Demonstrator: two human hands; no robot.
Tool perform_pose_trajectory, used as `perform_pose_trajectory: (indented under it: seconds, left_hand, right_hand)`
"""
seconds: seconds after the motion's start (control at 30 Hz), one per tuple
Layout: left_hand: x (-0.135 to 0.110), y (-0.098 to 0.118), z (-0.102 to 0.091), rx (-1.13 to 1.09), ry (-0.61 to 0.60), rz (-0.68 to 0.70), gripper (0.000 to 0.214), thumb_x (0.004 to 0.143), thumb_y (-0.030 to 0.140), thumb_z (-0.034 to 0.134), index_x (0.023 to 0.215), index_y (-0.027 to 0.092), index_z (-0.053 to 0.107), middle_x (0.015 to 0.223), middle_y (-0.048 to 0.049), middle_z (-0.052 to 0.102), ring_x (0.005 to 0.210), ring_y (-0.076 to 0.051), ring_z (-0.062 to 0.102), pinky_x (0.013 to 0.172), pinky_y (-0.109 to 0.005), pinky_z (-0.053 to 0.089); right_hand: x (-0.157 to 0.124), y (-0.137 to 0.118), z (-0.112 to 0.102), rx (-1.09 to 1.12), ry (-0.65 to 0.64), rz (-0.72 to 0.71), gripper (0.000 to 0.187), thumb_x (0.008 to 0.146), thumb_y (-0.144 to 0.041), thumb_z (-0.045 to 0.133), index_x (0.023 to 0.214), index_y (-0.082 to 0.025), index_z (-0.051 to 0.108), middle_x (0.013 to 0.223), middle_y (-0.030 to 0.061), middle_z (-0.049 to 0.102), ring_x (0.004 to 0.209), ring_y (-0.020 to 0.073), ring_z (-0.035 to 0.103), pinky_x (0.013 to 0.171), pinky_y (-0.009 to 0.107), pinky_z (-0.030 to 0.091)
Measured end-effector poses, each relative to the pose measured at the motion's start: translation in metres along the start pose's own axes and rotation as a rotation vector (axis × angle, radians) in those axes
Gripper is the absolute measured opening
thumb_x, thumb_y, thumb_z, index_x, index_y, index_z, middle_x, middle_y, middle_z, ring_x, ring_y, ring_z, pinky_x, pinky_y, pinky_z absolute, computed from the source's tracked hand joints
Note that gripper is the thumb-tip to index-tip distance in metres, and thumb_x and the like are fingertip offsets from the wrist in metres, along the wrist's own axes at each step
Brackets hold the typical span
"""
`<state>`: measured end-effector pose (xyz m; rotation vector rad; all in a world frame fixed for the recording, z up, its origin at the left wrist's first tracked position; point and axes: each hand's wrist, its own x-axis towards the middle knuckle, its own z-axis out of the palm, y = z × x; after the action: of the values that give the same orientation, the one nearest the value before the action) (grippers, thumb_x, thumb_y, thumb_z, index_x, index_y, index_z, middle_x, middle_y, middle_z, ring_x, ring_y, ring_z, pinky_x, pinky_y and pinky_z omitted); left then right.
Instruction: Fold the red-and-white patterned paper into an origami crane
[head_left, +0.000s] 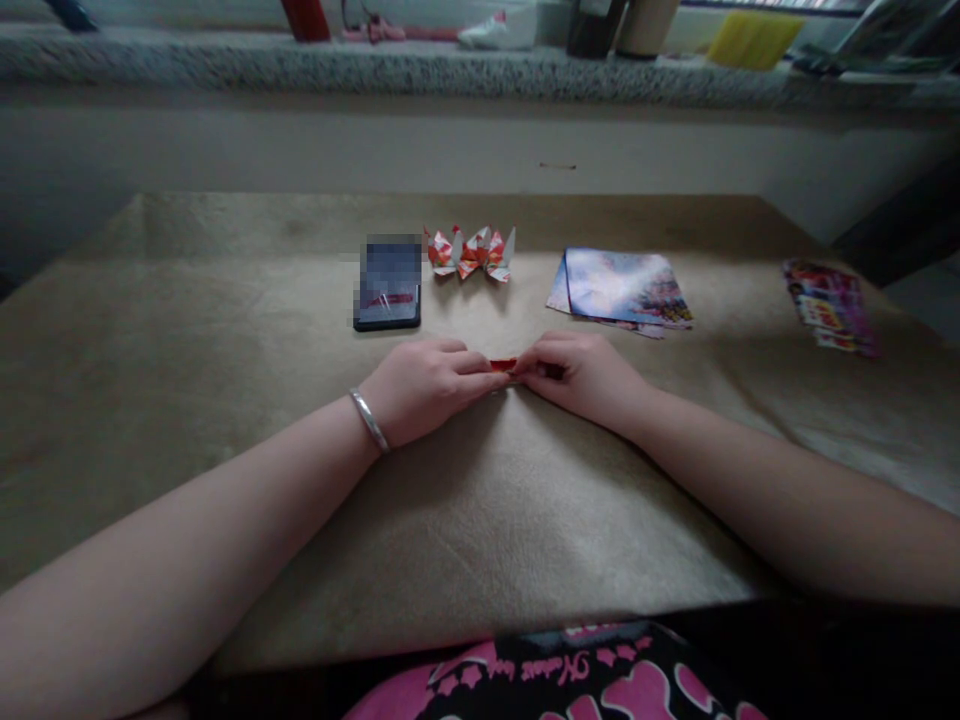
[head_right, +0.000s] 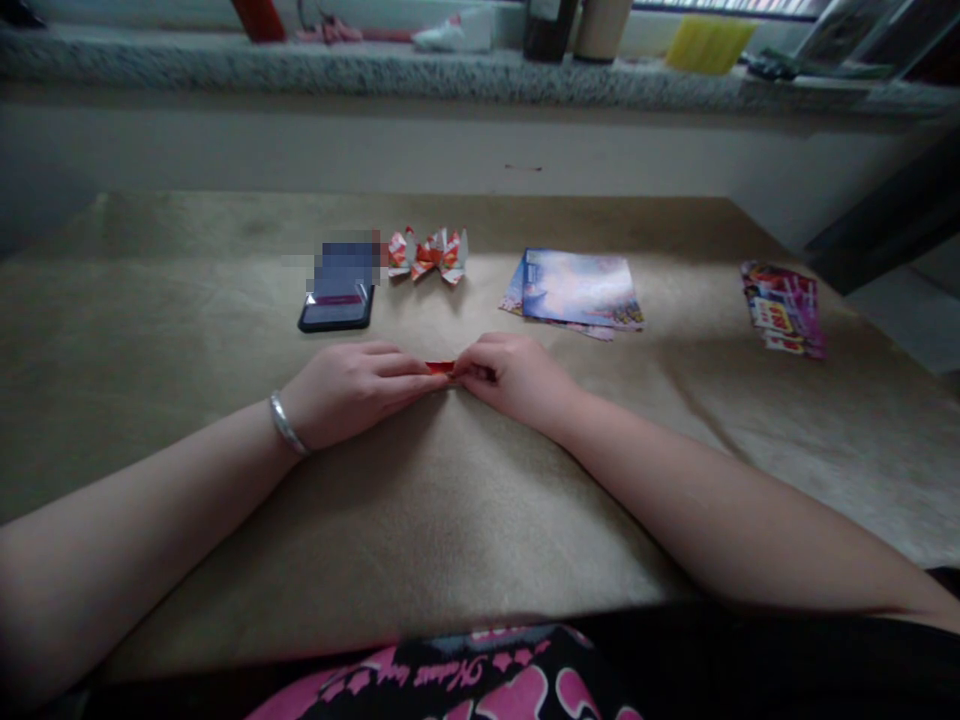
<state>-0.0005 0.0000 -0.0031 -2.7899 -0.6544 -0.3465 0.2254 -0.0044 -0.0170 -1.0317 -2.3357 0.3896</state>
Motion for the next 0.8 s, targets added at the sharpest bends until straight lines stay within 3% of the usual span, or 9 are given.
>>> perform_pose_trajectory:
  seconds: [0.27,0.4,0.8]
  left_hand:
    - [0.003,0.008,0.001,-0.012,0.047,-0.142,0.022,0.091,0.032,0.047,0.100,0.028,0.067,0.083,0.0010,0.068,0.075,-0.013,0.061,0.060,-0.023,0.042]
    - [0.004,0.010,0.001,-0.007,0.031,-0.158,0.022,0.091,0.031,0.047,0.098,0.027,0.067,0.084,0.0001,0.068,0.076,-0.014,0.061,0.061,-0.024,0.043]
    - [0.004,0.011,-0.001,0.047,-0.002,-0.148,0.022,0.091,0.031,0.046,0.096,0.027,0.067,0.083,0.0009,0.066,0.075,-0.014,0.060,0.056,-0.025,0.040]
  right_hand:
    - [-0.001,-0.001,-0.005,-0.116,-0.050,-0.132,0.015,0.083,-0.021,0.055,0.088,-0.017,0.068,0.083,0.0061,0.065,0.072,0.0136,0.058,0.065,0.024,0.042]
    - [-0.003,0.000,-0.005,-0.201,-0.077,-0.203,0.019,0.086,-0.020,0.051,0.093,-0.018,0.068,0.084,0.0062,0.066,0.076,0.0152,0.059,0.068,0.025,0.042]
    - [-0.003,0.001,-0.005,-0.236,-0.066,-0.231,0.018,0.086,-0.021,0.052,0.089,-0.017,0.069,0.082,0.0054,0.065,0.074,0.0145,0.057,0.066,0.025,0.041]
